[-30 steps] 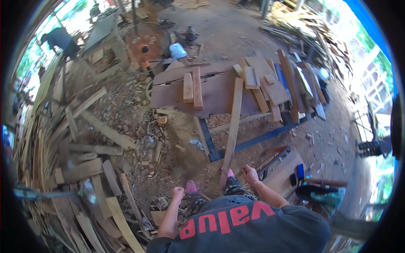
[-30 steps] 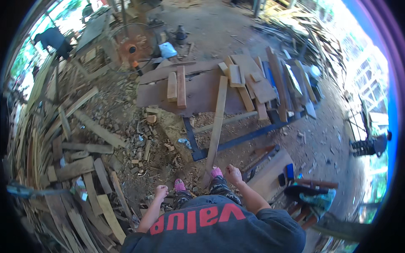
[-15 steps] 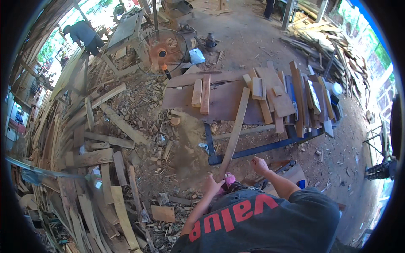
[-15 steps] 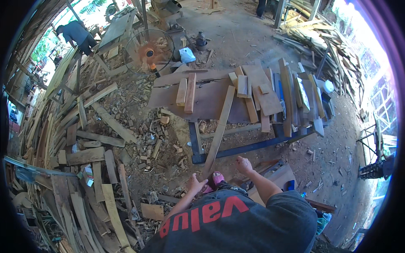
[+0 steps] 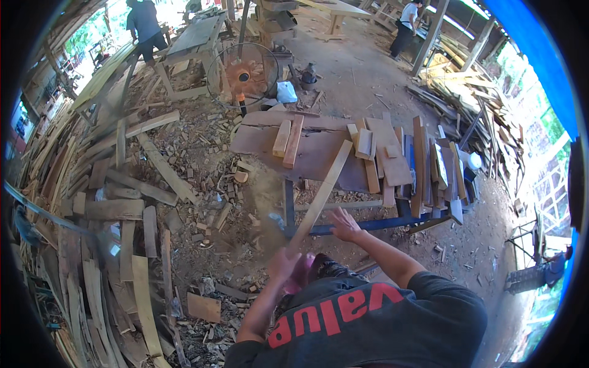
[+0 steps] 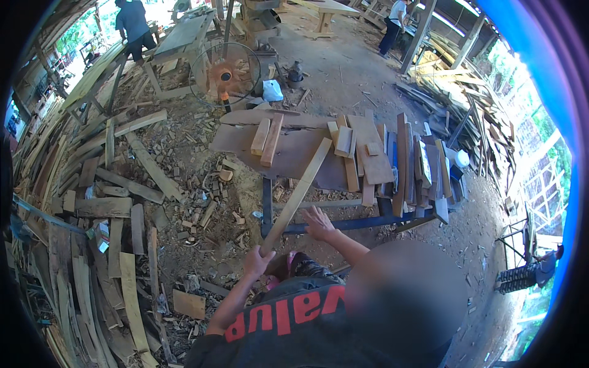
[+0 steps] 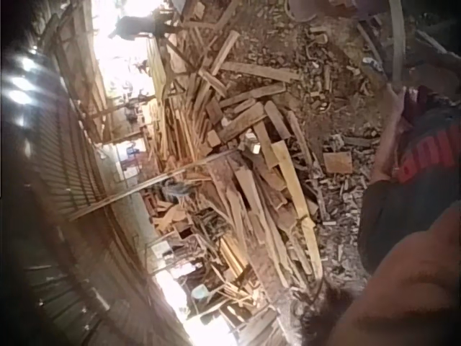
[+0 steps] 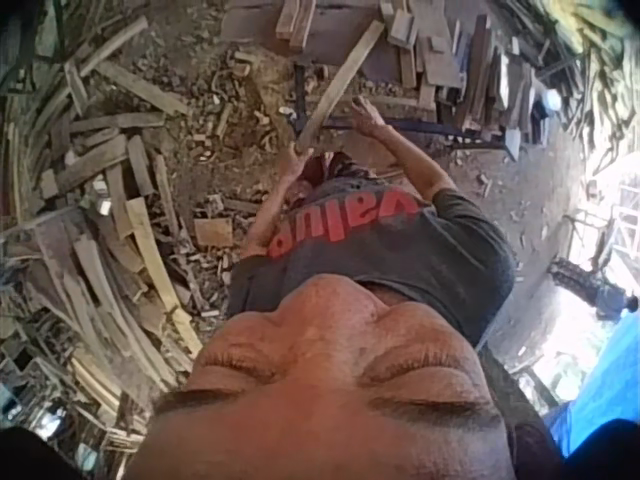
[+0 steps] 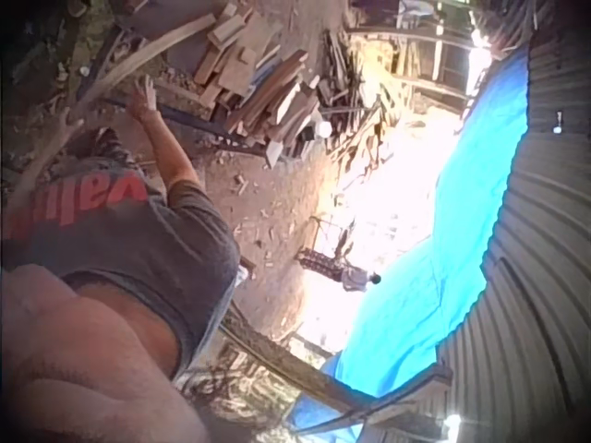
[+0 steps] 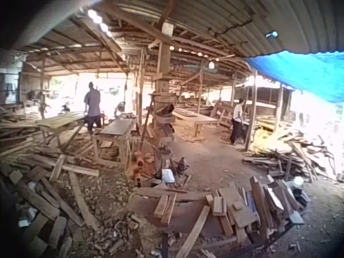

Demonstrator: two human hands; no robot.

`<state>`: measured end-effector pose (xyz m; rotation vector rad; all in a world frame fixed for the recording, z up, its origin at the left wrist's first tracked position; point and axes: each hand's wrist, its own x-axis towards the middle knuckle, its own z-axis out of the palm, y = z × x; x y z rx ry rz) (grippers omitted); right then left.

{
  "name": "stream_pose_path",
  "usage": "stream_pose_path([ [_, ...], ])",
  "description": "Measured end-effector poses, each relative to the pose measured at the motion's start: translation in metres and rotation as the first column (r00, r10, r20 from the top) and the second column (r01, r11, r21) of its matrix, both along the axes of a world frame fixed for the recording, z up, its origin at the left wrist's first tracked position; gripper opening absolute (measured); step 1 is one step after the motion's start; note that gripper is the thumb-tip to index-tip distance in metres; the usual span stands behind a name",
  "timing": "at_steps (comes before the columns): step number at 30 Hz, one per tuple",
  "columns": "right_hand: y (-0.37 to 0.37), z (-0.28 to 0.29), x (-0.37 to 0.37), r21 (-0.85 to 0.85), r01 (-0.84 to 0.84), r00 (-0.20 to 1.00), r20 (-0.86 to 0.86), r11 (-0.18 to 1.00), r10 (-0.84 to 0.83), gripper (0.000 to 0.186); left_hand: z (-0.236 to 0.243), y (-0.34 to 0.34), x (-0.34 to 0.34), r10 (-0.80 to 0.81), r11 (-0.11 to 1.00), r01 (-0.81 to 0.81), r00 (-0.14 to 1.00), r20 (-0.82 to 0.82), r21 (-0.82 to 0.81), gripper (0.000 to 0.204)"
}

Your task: The recorder uses a hand saw to cut through a piece of lumber on a workbench in a woodworking shop.

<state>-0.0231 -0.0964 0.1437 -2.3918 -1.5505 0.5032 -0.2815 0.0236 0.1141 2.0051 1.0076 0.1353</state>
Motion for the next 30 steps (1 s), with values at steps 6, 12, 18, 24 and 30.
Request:
stream_pose_path([
  [6,0.079,0.038,0.034,0.089,-0.155,0.952,0.279,0.984,0.125,0.078,0.071,0.061,0.001,-0.018,0.912,0.060,0.994,-0.106,0.407,0.037],
  [12,0.147,0.023,0.088,0.247,-0.448,0.873,0.328,0.859,0.361,0.062,0.189,0.115,0.021,-0.068,0.781,0.251,0.945,-0.321,0.572,0.042],
  [18,0.190,0.082,0.146,0.492,-0.370,0.921,0.084,0.788,0.380,0.057,0.306,0.126,0.119,0.002,0.246,0.124,0.992,-0.128,0.961,0.041],
  [24,0.211,0.144,0.201,0.544,0.195,0.776,-0.594,0.816,0.211,0.040,0.218,0.131,0.259,-0.050,0.720,-0.270,0.899,0.436,0.639,0.051],
  [30,0.217,0.103,0.222,0.312,0.718,0.315,-0.943,0.622,0.109,0.033,0.078,0.109,0.346,0.012,0.978,-0.085,0.932,0.361,0.188,0.052],
])
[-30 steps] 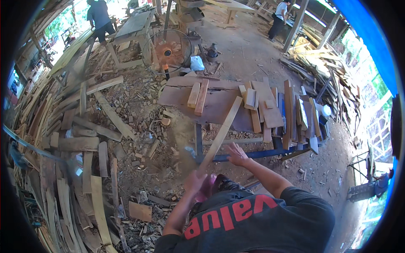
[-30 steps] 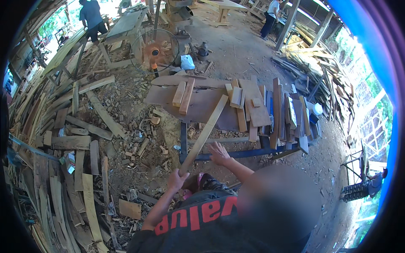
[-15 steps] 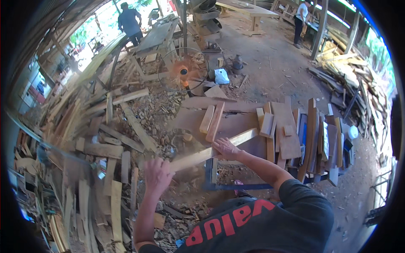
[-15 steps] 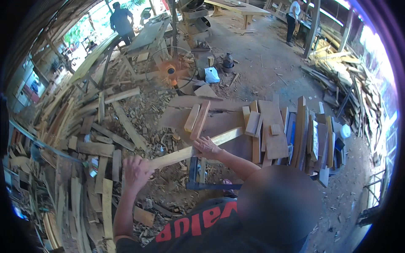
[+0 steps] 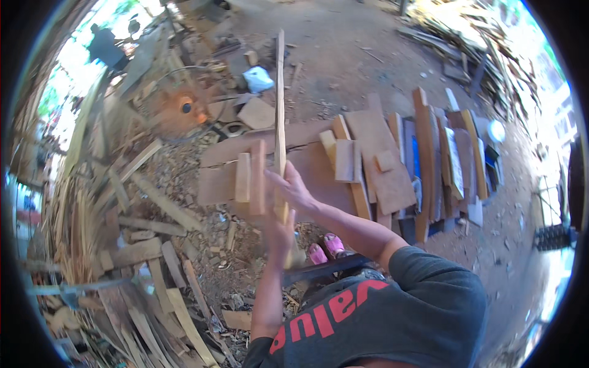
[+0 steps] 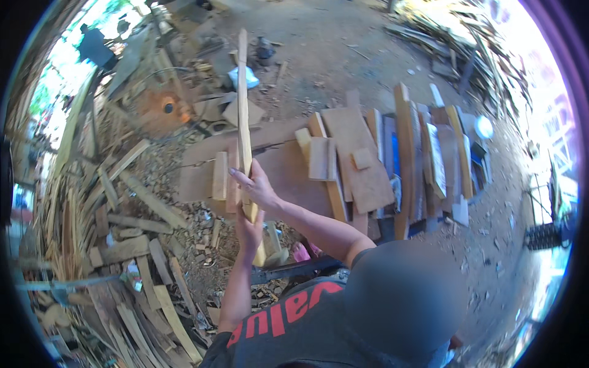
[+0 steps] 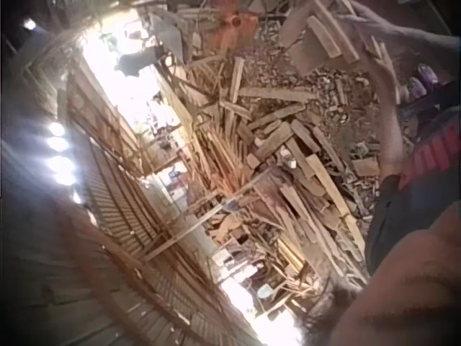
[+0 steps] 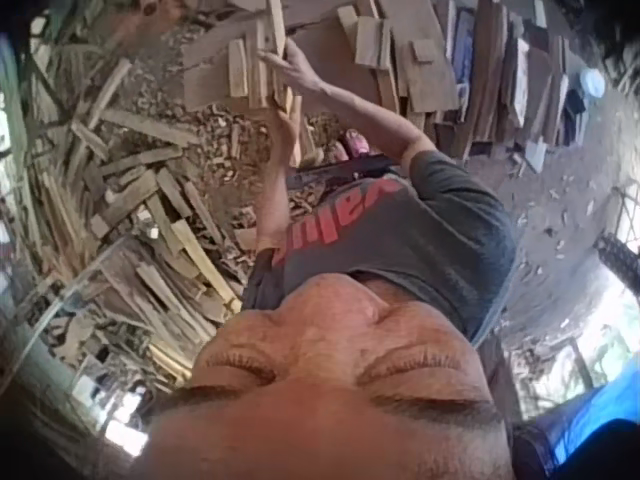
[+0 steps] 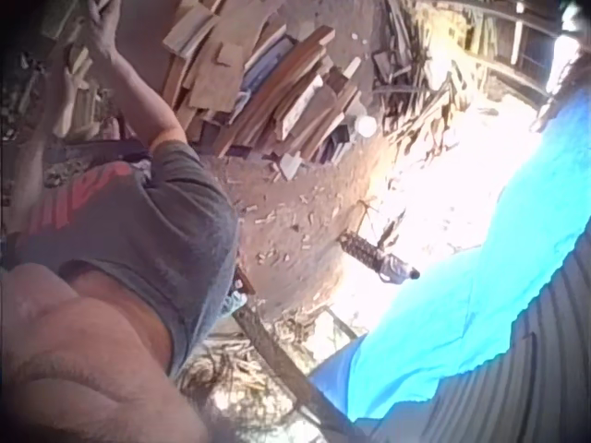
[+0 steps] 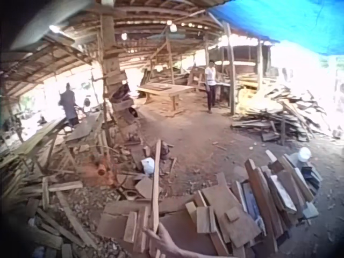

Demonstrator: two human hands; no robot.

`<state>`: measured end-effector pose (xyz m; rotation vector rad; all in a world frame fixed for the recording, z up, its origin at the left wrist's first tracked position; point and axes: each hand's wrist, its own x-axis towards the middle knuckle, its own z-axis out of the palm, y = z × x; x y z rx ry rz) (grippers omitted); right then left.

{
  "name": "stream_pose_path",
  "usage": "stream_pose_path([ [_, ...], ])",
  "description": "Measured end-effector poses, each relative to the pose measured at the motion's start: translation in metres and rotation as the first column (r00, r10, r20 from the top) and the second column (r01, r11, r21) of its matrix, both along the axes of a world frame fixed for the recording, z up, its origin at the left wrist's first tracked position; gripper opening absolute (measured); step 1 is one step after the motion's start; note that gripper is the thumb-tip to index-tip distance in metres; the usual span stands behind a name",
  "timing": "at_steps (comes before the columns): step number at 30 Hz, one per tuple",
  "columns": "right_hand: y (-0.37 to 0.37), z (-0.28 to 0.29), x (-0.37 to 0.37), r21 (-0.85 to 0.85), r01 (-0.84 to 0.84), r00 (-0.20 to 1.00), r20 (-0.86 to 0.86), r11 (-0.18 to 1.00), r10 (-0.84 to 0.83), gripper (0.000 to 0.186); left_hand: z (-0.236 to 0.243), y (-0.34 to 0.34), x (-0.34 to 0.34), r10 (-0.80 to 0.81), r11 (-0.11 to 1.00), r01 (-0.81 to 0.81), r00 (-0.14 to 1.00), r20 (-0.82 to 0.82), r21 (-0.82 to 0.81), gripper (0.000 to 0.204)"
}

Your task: The recorder uses a hand saw to cut through a piece of lumber on a workbench in a woodworking shop.

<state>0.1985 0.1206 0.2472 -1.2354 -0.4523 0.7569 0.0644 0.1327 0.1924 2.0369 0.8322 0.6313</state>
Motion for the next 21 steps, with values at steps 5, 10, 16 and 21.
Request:
stream_pose_path([
  [5,-0.065,-0.053,0.036,-0.343,0.266,0.843,0.536,0.901,-0.045,0.050,-0.046,0.003,0.015,-0.216,0.970,0.200,0.970,-0.112,-0.139,0.048],
  [10,-0.221,-0.102,0.080,-0.385,0.737,0.438,0.898,0.556,0.041,0.037,-0.094,0.022,0.033,-0.131,0.974,0.185,0.928,-0.348,0.128,0.047],
  [16,-0.351,-0.137,0.138,-0.562,0.827,0.562,0.827,0.011,-0.010,0.024,-0.120,0.044,0.059,-0.056,0.978,0.154,0.843,-0.535,0.140,0.047],
  [21,-0.351,-0.148,0.154,-0.796,0.596,0.802,0.597,-0.108,0.023,0.034,-0.125,0.043,0.067,0.050,0.937,0.148,0.840,-0.541,0.316,0.038],
])
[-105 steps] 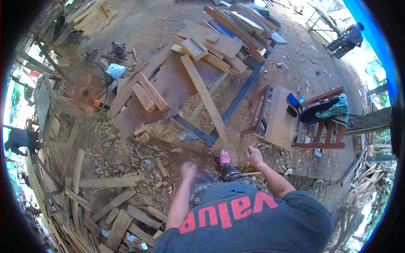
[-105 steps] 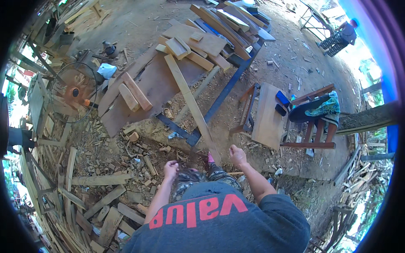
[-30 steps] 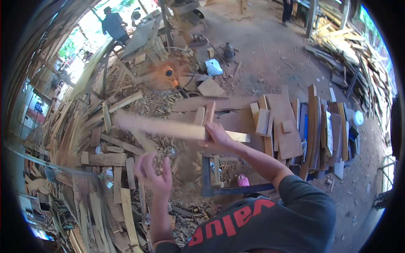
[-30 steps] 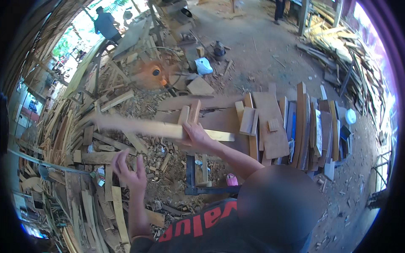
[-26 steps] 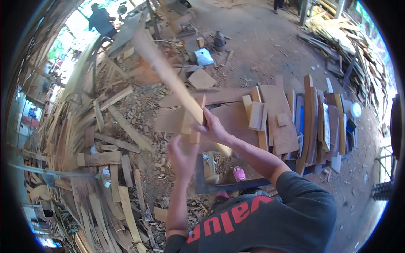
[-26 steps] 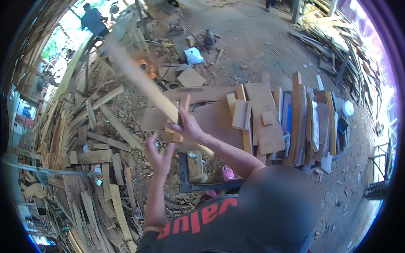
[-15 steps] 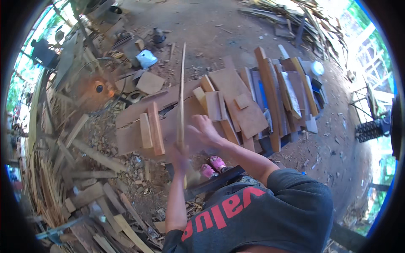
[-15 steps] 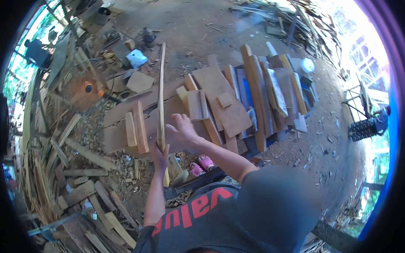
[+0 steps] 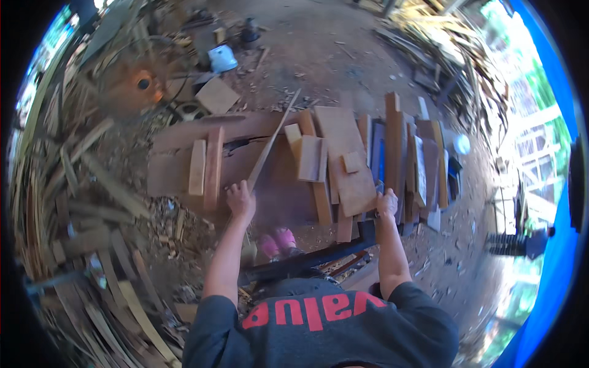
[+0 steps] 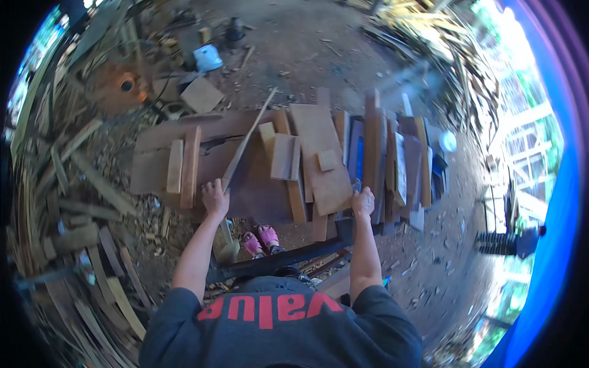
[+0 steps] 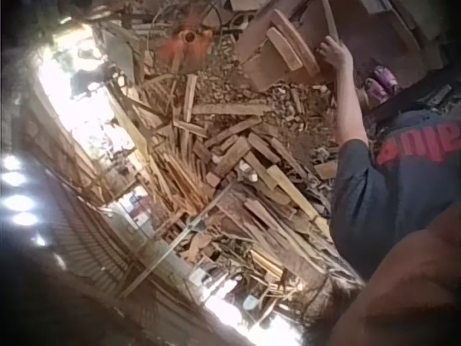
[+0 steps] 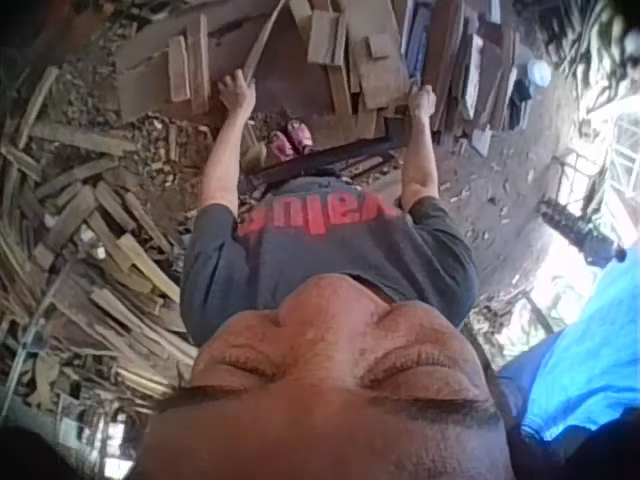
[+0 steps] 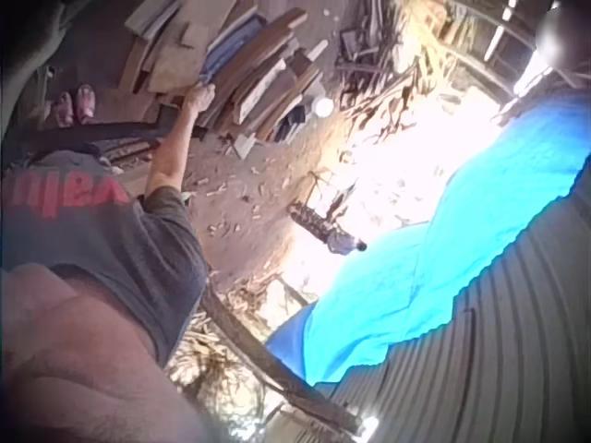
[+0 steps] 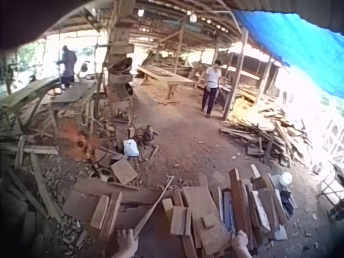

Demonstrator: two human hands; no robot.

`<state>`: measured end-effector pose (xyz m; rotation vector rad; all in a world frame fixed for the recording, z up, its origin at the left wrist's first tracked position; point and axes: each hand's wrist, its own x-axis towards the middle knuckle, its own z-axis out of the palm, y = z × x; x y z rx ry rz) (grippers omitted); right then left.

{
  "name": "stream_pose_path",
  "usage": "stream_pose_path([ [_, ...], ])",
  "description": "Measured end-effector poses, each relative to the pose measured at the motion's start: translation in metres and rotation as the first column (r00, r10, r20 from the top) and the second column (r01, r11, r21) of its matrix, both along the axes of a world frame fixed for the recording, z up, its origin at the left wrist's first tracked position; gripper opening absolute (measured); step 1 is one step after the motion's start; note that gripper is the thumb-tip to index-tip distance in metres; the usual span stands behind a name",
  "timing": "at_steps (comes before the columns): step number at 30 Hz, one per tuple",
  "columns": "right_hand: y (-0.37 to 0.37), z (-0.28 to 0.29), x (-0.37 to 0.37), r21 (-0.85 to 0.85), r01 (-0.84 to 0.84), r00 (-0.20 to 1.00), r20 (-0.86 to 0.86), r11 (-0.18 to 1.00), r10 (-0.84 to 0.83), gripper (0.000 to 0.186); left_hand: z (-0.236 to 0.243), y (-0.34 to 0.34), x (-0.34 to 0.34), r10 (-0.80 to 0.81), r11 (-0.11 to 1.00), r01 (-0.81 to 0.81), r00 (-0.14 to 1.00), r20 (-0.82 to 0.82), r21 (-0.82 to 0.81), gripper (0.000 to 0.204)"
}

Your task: The recorder uses a hand saw to cut through a piece of lumber on a workbench in a woodworking shop.

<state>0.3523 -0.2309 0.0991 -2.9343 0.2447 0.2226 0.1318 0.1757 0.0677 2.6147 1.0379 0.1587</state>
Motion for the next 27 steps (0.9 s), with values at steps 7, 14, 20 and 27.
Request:
stream_pose_path([
  [7,-0.020,-0.013,0.015,0.120,-0.160,0.986,-0.020,0.980,0.163,0.030,0.002,-0.001,0.000,0.079,0.997,-0.080,0.997,-0.021,-0.023,0.035],
  [14,-0.013,0.011,-0.005,0.340,-0.187,0.928,0.370,0.922,0.052,0.014,-0.010,-0.001,0.010,0.027,0.999,-0.027,1.000,-0.012,0.041,0.035],
  [20,0.076,0.026,-0.059,0.432,-0.386,0.896,0.388,0.815,0.218,0.013,0.008,0.008,0.040,0.065,0.997,-0.063,0.995,0.080,-0.036,0.024],
  [27,0.223,0.020,-0.121,0.469,-0.749,0.648,0.367,0.469,0.668,0.010,0.007,0.016,0.054,0.313,0.929,-0.320,0.947,-0.064,-0.187,0.031],
])
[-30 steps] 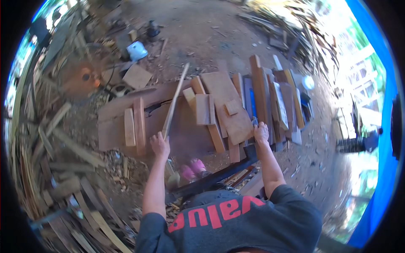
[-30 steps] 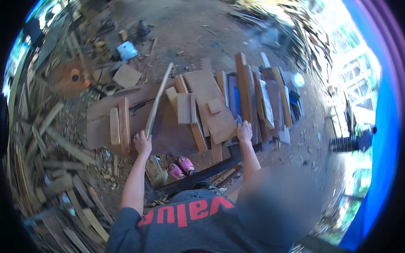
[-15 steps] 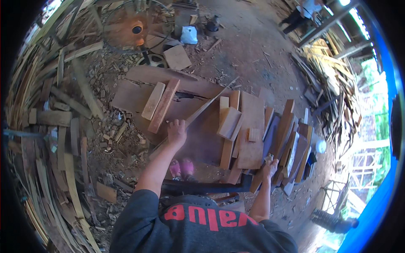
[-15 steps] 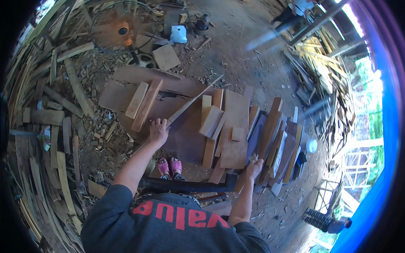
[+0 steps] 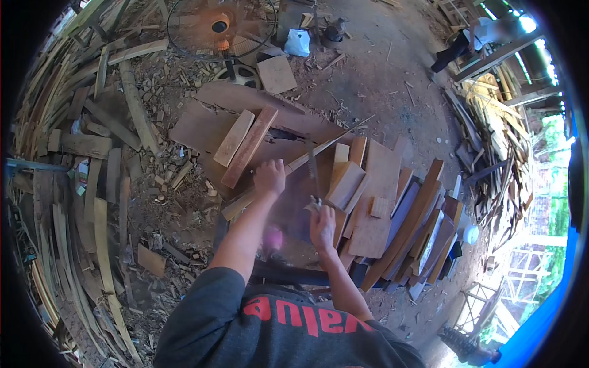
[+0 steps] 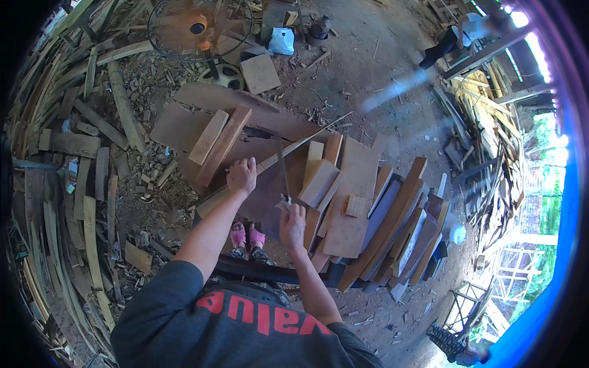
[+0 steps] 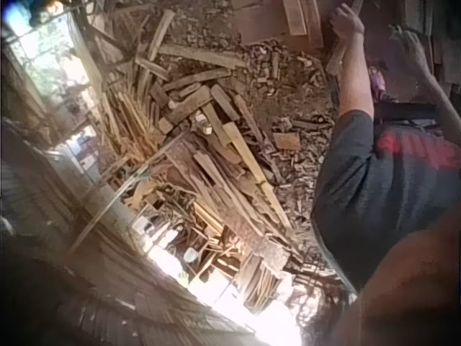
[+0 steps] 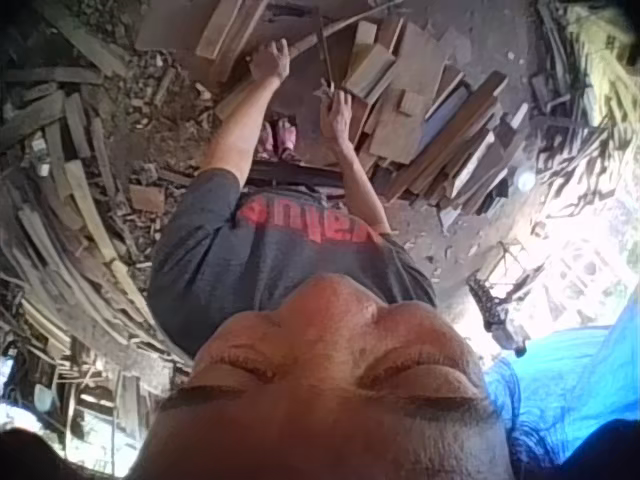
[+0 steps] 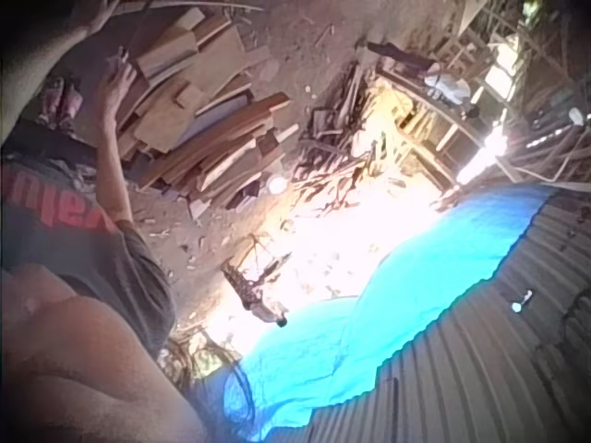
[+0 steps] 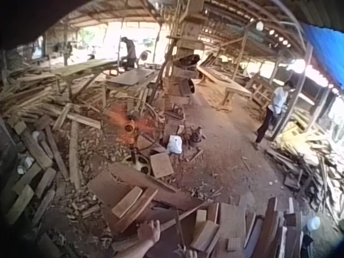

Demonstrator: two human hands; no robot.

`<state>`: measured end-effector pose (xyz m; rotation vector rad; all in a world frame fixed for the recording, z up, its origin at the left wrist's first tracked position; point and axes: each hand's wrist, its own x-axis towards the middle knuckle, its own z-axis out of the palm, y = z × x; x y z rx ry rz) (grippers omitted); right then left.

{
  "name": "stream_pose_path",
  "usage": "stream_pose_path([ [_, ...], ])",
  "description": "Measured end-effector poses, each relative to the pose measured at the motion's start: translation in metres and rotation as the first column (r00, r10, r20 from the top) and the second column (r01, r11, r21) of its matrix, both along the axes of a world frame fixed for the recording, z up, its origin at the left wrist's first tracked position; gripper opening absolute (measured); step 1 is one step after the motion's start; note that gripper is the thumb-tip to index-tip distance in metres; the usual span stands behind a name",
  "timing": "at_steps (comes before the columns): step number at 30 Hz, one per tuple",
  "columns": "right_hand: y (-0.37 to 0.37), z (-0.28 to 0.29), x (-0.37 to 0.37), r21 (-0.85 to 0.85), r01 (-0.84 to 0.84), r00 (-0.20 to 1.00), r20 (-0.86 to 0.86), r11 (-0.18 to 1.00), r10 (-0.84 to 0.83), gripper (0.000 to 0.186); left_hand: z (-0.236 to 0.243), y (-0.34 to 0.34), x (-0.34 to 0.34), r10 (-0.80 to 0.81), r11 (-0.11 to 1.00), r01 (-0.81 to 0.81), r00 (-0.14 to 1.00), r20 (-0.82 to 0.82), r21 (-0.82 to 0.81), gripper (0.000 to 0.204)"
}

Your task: The recorder uses a hand saw to cut through a piece of lumber on a workbench in a woodworking shop.

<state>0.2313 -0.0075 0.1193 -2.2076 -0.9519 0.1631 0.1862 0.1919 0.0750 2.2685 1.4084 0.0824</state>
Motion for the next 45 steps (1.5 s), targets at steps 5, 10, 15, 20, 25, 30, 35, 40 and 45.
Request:
stream_pose_path([
  [5,0.033,-0.020,0.002,-0.040,-0.041,0.992,-0.121,0.998,0.036,0.013,-0.011,-0.001,0.003,0.064,0.990,-0.068,0.997,0.040,0.124,0.031],
  [10,0.036,-0.031,0.013,-0.019,-0.070,0.987,-0.147,0.997,0.067,0.014,-0.017,0.014,-0.007,-0.006,0.982,-0.006,0.998,0.062,0.189,0.025],
  [15,0.033,-0.049,0.020,0.001,-0.073,0.950,-0.305,0.997,0.070,0.014,0.000,0.022,-0.022,-0.194,0.968,0.183,0.980,0.052,0.171,0.026],
  [20,0.026,-0.062,0.017,0.049,-0.081,0.972,-0.215,0.996,0.089,0.012,0.014,0.076,-0.047,0.071,0.945,-0.042,0.995,-0.077,0.324,0.090],
  [25,0.019,-0.071,0.022,0.009,-0.017,0.966,-0.259,1.000,0.018,0.012,0.024,0.120,-0.055,0.009,1.000,-0.002,0.965,-0.261,0.029,0.119],
  [30,0.027,-0.078,0.020,0.046,-0.023,0.945,-0.325,0.999,0.037,0.012,0.029,0.174,-0.109,-0.072,0.993,0.093,0.965,-0.251,0.073,0.123],
  [35,0.023,-0.077,0.025,0.062,-0.032,0.962,-0.268,0.998,0.048,0.012,0.035,0.165,-0.109,-0.043,0.991,0.083,0.939,-0.342,0.103,0.119],
  [40,0.023,-0.076,0.026,0.045,-0.039,0.962,-0.267,0.998,0.050,0.012,0.018,0.059,-0.063,-0.269,0.948,0.259,0.963,0.030,0.186,0.082],
  [45,0.027,-0.071,0.023,0.030,-0.032,0.938,-0.345,0.999,0.041,0.013,0.010,0.014,-0.062,-0.280,0.949,0.258,0.954,0.110,0.180,0.081],
])
